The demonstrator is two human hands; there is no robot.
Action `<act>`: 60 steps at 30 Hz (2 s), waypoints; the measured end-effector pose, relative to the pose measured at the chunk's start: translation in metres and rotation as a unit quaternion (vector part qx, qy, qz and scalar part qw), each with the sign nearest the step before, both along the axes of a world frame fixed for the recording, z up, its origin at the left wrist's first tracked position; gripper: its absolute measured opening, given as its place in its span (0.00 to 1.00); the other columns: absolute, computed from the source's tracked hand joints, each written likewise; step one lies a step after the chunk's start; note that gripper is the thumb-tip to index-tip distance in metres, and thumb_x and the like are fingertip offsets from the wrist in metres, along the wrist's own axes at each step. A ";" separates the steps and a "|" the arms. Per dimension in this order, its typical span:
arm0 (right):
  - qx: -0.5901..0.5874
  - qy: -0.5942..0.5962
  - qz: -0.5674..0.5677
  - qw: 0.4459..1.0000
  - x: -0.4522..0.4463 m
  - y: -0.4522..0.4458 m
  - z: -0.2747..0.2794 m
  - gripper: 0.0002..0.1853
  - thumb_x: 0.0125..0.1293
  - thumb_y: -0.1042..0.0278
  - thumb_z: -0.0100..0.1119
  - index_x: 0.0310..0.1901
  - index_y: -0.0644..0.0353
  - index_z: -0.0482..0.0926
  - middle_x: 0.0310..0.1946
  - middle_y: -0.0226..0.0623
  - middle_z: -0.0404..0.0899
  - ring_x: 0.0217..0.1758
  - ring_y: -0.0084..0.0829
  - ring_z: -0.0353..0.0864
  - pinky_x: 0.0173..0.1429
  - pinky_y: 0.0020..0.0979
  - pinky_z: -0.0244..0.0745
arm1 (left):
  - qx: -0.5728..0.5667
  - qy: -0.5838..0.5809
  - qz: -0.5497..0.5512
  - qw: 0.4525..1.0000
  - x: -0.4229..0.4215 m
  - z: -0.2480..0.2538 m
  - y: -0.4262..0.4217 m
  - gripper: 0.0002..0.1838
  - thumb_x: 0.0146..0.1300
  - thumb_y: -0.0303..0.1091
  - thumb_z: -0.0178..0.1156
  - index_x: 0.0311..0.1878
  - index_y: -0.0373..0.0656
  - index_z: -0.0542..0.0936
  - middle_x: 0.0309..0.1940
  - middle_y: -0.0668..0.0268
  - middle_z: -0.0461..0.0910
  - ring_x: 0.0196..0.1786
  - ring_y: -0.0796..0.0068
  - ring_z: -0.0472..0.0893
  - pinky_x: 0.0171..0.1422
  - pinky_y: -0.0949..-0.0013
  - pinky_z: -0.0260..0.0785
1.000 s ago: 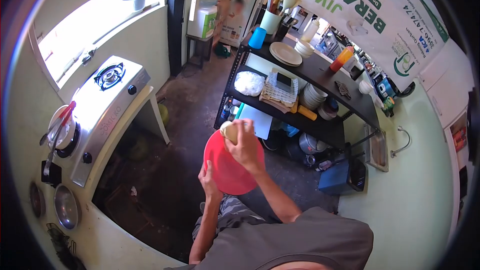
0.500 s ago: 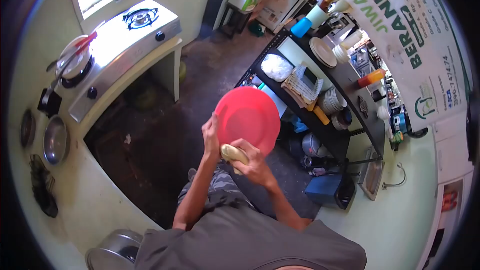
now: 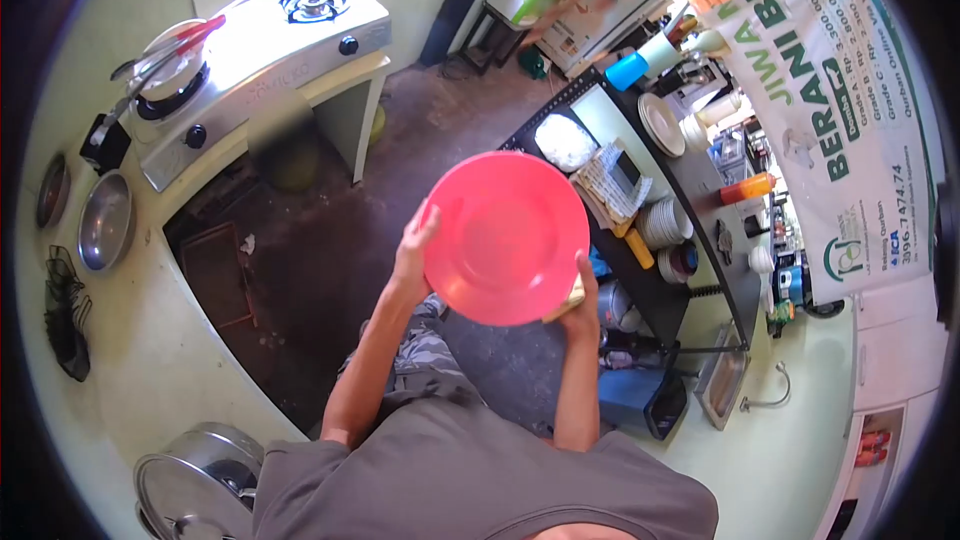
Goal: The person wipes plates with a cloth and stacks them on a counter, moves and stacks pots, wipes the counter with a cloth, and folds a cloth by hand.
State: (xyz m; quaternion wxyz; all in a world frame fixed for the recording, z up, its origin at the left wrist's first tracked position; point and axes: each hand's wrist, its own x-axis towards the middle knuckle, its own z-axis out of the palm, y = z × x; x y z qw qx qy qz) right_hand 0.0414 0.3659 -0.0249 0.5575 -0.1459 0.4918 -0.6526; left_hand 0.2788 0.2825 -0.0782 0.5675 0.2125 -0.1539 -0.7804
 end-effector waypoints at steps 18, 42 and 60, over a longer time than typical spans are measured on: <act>-0.252 0.284 0.094 0.920 0.124 0.003 0.031 0.21 0.69 0.62 0.58 0.59 0.60 0.67 0.53 0.34 0.66 0.54 0.24 0.67 0.60 0.27 0.65 | -0.118 -0.194 -0.016 0.974 -0.020 -0.016 0.009 0.26 0.64 0.35 0.69 0.60 0.42 0.68 0.43 0.64 0.81 0.44 0.76 0.82 0.48 0.72 0.77; -0.100 0.207 -0.072 0.971 0.117 -0.003 -0.029 0.10 0.76 0.60 0.53 0.47 0.58 0.75 0.39 0.27 0.77 0.40 0.16 0.75 0.44 0.22 0.73 | -0.077 -0.124 -0.151 0.978 -0.032 0.030 0.053 0.29 0.62 0.28 0.69 0.64 0.37 0.69 0.49 0.64 0.80 0.50 0.79 0.80 0.53 0.73 0.75; -0.335 0.506 -0.092 0.790 0.102 0.020 0.073 0.17 0.57 0.71 0.62 0.49 0.63 0.75 0.46 0.44 0.73 0.50 0.34 0.75 0.54 0.34 0.72 | -0.106 -0.123 -0.306 0.938 -0.050 0.028 0.088 0.30 0.68 0.27 0.61 0.70 0.32 0.63 0.54 0.62 0.76 0.54 0.76 0.77 0.61 0.70 0.70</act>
